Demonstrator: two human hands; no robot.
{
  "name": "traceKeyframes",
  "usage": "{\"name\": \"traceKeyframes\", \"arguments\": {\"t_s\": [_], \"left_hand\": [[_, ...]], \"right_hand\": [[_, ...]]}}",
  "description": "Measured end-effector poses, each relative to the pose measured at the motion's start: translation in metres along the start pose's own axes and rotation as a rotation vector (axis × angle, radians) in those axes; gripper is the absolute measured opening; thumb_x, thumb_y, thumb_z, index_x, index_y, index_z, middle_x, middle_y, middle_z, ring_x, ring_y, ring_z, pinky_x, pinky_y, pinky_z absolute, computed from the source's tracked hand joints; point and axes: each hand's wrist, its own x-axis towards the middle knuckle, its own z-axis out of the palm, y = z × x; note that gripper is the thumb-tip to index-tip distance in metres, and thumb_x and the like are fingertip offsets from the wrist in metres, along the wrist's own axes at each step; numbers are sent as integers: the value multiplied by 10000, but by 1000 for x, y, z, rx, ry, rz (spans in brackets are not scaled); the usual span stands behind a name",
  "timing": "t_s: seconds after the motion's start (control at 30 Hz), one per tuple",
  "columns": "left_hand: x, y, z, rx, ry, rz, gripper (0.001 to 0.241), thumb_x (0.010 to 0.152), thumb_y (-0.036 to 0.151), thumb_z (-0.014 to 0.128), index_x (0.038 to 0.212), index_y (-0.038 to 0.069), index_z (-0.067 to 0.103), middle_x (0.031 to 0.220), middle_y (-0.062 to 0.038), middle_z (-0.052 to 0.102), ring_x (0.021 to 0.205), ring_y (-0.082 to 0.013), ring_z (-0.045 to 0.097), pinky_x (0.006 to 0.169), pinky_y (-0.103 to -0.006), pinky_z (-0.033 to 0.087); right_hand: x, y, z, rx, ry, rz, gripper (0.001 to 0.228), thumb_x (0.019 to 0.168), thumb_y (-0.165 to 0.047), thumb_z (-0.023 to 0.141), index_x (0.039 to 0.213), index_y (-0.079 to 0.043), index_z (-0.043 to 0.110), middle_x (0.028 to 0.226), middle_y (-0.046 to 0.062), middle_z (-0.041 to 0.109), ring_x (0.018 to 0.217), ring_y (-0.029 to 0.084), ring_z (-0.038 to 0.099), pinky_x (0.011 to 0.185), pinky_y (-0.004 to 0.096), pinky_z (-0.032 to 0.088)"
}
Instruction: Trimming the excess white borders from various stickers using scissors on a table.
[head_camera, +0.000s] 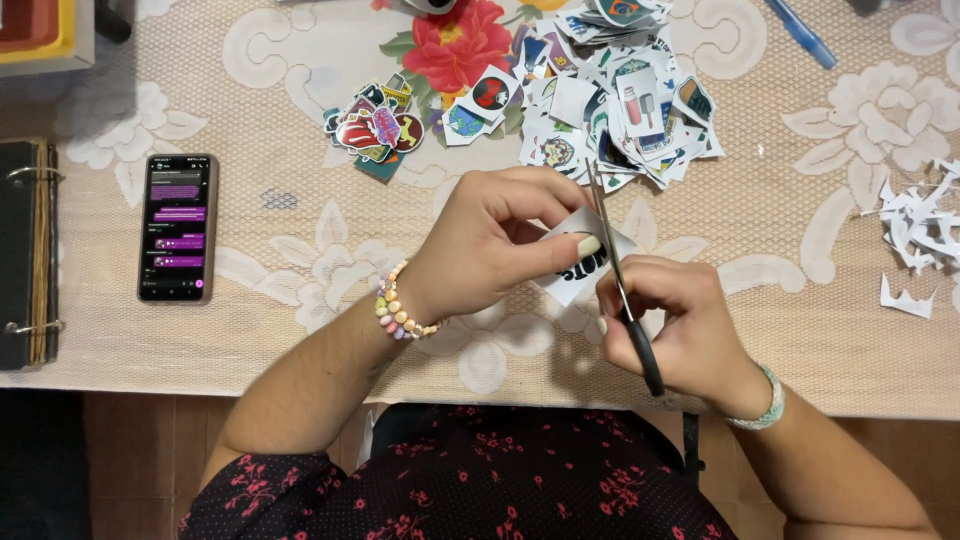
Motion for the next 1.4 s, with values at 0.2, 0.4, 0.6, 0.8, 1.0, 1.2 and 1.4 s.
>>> {"name": "traceKeyframes", "arguments": {"t_s": [0.2,0.4,0.6,0.8,1.0,1.2,1.4], "left_hand": [[1,13,-3,101,-40,-9,67,846,83,741,825,20,737,911,-78,710,984,-193,708,689,-218,618],[-6,-9,8,-58,125,-70,169,871,168,756,993,52,740,908,-24,721,944,-87,678,699,-200,633],[-23,-18,29,-327,382,-50,179,910,181,768,1052,72,746,973,0,751,919,-60,657,832,-231,544],[-22,-6,46,-453,556,-3,68,910,146,765,948,89,769,878,54,726,804,-23,587,735,-205,508],[-21,-4,48,-468,553,-49,150,859,160,760,741,106,685,688,62,629,648,-43,531,603,-211,470],[-19,11,49,-447,514,-59,286,870,176,722,621,80,619,575,-33,619,533,-93,559,588,-220,466],[-17,10,36,-248,449,-53,274,891,170,713,636,101,641,606,8,653,594,-12,533,599,-191,443]], "right_hand": [[-3,1,1,20,7,49,182,718,-67,789,634,-55,629,546,67,562,468,123,487,437,242,438],[0,23,6,-17,77,63,133,746,-32,765,699,-27,641,602,88,552,494,117,538,431,216,430],[3,18,25,-169,133,-19,86,773,20,621,776,-47,567,743,22,562,692,107,493,655,246,395],[11,15,40,-99,164,-81,98,795,-18,627,755,-64,550,718,19,560,656,103,484,622,248,384],[10,13,44,-49,164,-79,108,820,-44,627,760,-64,539,698,15,534,622,94,450,564,235,352],[9,15,45,-29,176,-87,116,817,-36,624,756,-63,528,707,23,531,647,110,459,603,247,371],[10,17,39,-83,143,-84,105,797,-52,645,755,-67,550,729,23,563,647,108,452,601,246,365]]}}
